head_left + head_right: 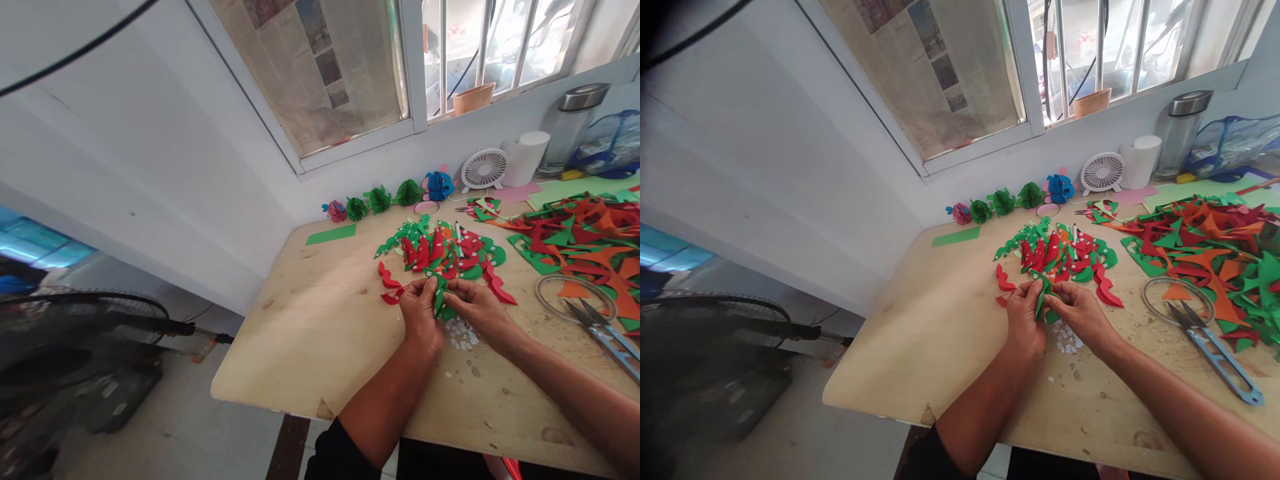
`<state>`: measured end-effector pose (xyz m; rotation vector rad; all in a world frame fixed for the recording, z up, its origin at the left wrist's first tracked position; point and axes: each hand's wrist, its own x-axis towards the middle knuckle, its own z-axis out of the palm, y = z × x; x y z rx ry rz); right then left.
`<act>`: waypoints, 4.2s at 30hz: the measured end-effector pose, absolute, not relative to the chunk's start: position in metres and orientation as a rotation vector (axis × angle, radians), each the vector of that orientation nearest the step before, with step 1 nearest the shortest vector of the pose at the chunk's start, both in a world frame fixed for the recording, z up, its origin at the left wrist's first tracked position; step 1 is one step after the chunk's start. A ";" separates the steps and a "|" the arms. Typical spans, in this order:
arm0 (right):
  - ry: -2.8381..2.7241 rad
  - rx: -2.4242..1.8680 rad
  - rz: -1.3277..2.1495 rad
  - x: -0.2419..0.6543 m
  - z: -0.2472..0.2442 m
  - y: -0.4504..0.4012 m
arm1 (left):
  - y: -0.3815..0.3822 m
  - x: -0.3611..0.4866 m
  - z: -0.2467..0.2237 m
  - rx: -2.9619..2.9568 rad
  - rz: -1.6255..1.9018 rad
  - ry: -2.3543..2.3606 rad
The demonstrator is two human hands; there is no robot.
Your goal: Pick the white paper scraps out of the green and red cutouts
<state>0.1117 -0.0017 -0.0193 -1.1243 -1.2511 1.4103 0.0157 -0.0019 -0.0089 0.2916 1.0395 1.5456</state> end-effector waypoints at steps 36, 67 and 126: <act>-1.305 -1.098 1.391 0.111 -0.014 -0.005 | -0.006 0.015 0.000 0.301 1.538 1.003; -1.202 -1.145 1.330 0.113 -0.018 -0.004 | -0.005 0.010 0.005 0.277 1.460 0.943; -1.278 -1.127 1.361 0.115 -0.010 -0.006 | -0.004 0.005 0.010 0.410 1.477 0.965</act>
